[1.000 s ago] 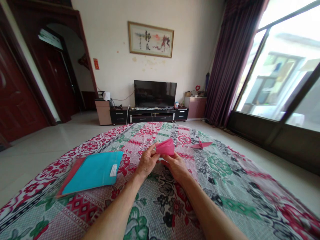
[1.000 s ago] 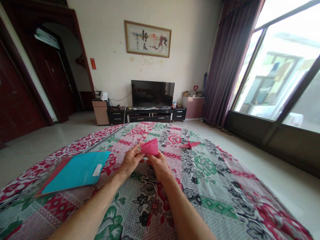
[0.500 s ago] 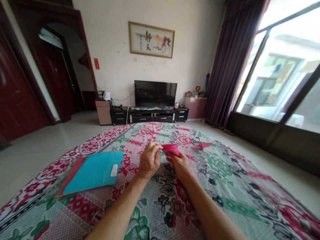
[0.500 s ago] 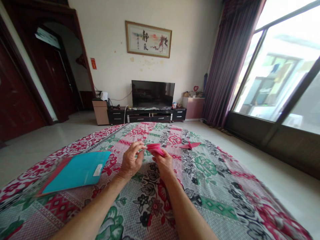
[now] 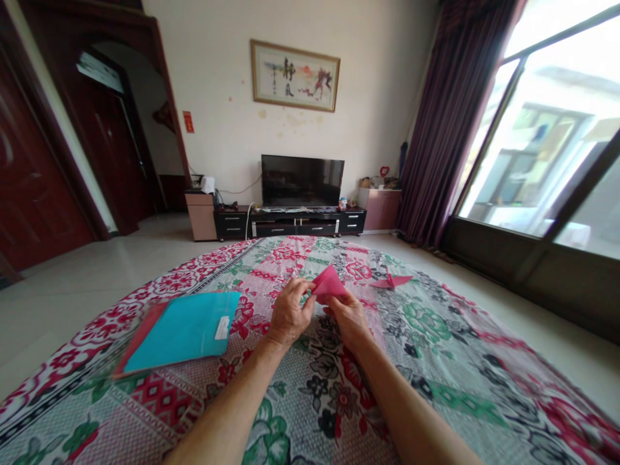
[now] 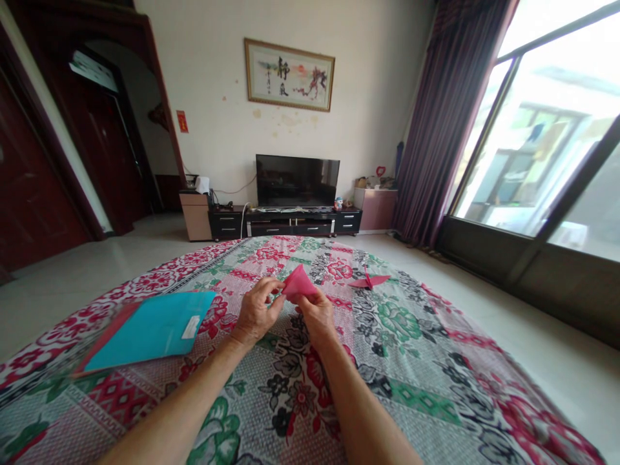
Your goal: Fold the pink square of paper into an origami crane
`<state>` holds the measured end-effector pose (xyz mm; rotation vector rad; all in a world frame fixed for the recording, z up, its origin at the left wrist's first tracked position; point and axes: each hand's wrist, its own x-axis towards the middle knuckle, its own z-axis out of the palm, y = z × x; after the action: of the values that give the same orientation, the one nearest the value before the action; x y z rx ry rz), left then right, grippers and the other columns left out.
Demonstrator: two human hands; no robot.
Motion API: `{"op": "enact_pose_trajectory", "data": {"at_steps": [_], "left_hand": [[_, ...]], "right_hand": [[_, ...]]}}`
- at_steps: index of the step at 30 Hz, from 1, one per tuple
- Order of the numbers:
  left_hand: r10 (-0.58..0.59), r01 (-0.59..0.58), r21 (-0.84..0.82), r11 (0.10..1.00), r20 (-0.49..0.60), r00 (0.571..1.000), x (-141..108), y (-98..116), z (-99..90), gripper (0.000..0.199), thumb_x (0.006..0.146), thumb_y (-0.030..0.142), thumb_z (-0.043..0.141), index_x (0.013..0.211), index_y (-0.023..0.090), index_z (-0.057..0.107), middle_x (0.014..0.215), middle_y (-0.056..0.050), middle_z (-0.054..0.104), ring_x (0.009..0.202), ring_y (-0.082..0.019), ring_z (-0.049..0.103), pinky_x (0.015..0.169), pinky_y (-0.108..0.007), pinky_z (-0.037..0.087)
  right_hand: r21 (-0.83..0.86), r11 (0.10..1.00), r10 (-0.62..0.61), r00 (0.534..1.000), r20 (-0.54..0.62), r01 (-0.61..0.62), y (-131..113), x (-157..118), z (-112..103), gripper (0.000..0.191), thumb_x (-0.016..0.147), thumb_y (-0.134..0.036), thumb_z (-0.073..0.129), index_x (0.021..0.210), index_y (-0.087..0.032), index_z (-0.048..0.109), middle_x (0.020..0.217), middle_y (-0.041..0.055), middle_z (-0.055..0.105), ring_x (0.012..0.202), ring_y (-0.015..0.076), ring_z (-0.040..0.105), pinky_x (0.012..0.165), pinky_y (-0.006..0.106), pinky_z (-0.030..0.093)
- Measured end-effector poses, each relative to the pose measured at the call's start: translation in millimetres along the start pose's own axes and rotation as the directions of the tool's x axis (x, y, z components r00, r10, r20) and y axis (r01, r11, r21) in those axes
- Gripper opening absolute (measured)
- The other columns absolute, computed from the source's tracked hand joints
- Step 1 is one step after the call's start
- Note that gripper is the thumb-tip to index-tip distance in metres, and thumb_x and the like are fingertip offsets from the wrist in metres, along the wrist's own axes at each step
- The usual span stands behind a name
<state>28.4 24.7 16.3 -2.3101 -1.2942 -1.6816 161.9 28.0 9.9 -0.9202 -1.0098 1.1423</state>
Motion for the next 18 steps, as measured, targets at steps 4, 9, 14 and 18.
{"op": "enact_pose_trajectory", "data": {"at_steps": [4,9,14,18], "left_hand": [[-0.100,0.100,-0.042,0.994,0.007,0.995,-1,0,-0.3,0.013,0.078,0.017,0.053,0.090,0.018,0.059,0.085,-0.004,0.063,0.073,-0.013,0.060,0.067,-0.023,0.050],[-0.156,0.159,-0.096,0.983,0.035,0.987,-4,-2,-1.5,0.022,0.078,0.017,0.053,0.099,0.019,0.059,0.085,-0.004,0.065,0.069,-0.012,0.060,0.063,-0.022,0.049],[-0.141,0.148,-0.133,0.980,0.061,0.988,-4,-2,1.7,0.014,0.076,0.015,0.055,0.088,0.016,0.061,0.080,-0.004,0.063,0.068,-0.013,0.059,0.063,-0.022,0.048],[-0.100,0.106,-0.131,0.986,0.054,0.994,-3,0,2.7,0.008,0.075,0.014,0.055,0.079,0.017,0.062,0.073,-0.002,0.059,0.067,-0.012,0.057,0.063,-0.022,0.047]], "right_hand": [[-0.018,1.000,-0.007,1.000,0.021,0.007,0,0,0,0.024,0.057,-0.034,0.071,0.075,-0.018,0.066,0.068,0.0003,0.067,0.057,0.0110,0.056,0.054,0.022,0.041],[0.042,0.998,0.036,0.998,0.055,-0.038,4,-5,0,0.026,0.059,-0.033,0.070,0.081,-0.018,0.065,0.076,0.0010,0.068,0.058,0.0101,0.056,0.054,0.021,0.044],[0.110,0.990,0.078,0.992,0.095,-0.088,3,-12,3,0.028,0.060,-0.029,0.071,0.085,-0.020,0.064,0.079,-0.0002,0.066,0.064,0.0107,0.058,0.058,0.023,0.049],[0.233,0.961,0.121,0.985,0.119,-0.147,4,-16,9,0.026,0.058,-0.026,0.073,0.080,-0.020,0.062,0.079,0.0001,0.066,0.067,0.0127,0.059,0.059,0.025,0.049]]}}
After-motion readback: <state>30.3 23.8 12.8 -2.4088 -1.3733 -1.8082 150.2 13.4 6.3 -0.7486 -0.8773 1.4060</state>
